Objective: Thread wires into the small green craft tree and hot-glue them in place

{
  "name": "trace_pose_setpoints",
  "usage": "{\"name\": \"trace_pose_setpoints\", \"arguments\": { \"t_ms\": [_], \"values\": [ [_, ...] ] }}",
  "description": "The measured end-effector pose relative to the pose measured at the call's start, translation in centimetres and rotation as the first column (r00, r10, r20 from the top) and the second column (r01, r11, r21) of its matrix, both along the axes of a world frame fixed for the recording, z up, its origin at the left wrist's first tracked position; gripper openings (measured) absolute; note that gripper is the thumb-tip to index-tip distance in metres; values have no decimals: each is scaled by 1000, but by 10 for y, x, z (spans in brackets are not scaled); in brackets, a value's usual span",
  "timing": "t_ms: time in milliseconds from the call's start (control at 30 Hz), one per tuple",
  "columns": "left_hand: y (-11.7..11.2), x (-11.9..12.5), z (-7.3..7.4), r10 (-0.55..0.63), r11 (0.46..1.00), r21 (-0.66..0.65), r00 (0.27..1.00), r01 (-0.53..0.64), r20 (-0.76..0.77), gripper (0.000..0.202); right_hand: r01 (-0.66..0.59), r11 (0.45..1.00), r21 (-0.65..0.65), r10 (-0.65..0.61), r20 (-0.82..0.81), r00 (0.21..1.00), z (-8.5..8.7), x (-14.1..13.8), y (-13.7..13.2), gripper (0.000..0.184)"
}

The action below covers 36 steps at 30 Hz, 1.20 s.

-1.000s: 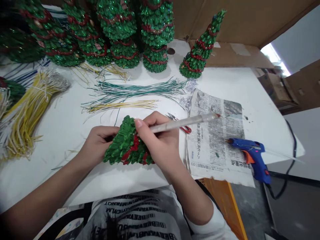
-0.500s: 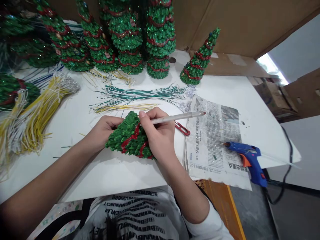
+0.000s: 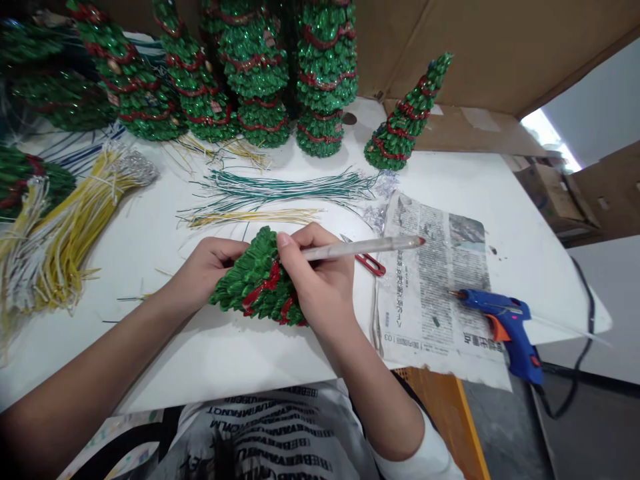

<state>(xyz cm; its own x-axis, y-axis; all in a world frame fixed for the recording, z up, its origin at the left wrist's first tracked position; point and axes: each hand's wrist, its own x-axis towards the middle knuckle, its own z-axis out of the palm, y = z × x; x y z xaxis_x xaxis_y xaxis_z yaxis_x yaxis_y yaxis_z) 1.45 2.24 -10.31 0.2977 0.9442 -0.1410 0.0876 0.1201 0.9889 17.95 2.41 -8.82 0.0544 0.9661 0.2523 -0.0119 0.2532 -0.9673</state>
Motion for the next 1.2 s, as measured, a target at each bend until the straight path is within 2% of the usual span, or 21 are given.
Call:
{"name": "trace_pose_setpoints", "arguments": {
  "t_ms": [1200],
  "values": [
    [-1,-1,-1,-32,999,32,999,32,-4,13,6,999,45,-8,49,999,0,2,-5,30]
  ]
}}
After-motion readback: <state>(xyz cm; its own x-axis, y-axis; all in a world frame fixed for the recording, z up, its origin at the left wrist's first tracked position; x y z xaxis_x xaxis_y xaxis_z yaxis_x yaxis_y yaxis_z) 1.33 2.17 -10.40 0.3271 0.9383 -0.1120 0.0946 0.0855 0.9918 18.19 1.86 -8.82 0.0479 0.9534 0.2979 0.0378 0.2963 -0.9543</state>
